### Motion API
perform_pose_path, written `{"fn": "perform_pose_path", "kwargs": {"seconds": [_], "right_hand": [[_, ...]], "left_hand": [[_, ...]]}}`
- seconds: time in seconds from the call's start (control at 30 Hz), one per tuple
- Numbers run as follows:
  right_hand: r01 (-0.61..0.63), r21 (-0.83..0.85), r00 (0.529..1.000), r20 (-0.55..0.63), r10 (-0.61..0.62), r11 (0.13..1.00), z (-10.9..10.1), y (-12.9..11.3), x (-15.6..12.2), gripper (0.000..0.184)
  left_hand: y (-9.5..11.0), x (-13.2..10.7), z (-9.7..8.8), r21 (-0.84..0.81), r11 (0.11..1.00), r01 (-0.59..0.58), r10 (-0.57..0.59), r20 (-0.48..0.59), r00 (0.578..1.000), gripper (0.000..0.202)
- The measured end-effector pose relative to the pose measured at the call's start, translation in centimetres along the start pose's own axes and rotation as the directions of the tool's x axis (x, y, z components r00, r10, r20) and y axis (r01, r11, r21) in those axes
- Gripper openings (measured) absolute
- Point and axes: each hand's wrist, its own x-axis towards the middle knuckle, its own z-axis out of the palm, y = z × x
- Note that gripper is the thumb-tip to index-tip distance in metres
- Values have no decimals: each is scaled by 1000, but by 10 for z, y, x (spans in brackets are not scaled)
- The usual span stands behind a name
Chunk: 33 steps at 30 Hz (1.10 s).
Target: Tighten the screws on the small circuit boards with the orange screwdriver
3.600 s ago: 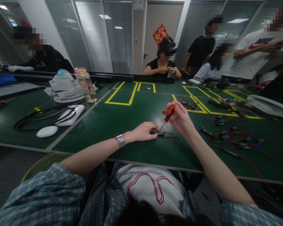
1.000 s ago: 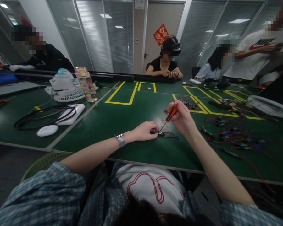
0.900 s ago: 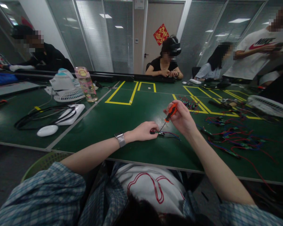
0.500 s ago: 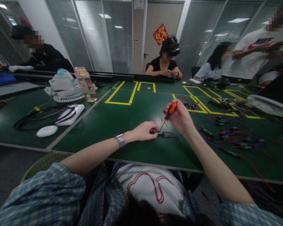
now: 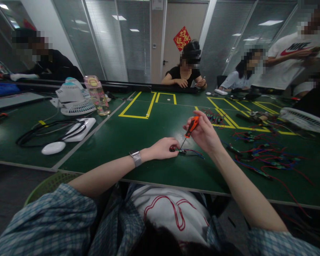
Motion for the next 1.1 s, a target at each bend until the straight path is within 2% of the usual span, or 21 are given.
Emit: {"fn": "perform_pose_path", "kwargs": {"seconds": [0.23,0.4,0.6,0.83,0.97,1.1], "right_hand": [[-29,51,1000,-3,29,998,1,1,-1,25],[15,44,998,-57,-13,999,-1,2,0,27],[0,45,995,-99,4,999,-2,1,0,24],[-30,-26,999,-36,29,999,0,1,-1,28],[-31,-9,999,-7,31,999,1,1,-1,24],[-37,32,999,-25,38,999,1,0,0,20]], "left_hand": [[1,0,-1,1,1000,9,-9,9,1000,7],[1,0,-1,6,1000,-7,7,4,1000,7],[1,0,-1,-4,1000,6,-6,7,1000,7],[1,0,-2,-5,1000,7,-7,20,1000,7],[1,0,-1,0,1000,10,-10,18,1000,7],[2,0,-1,-18,1000,7,-6,12,1000,7]]}}
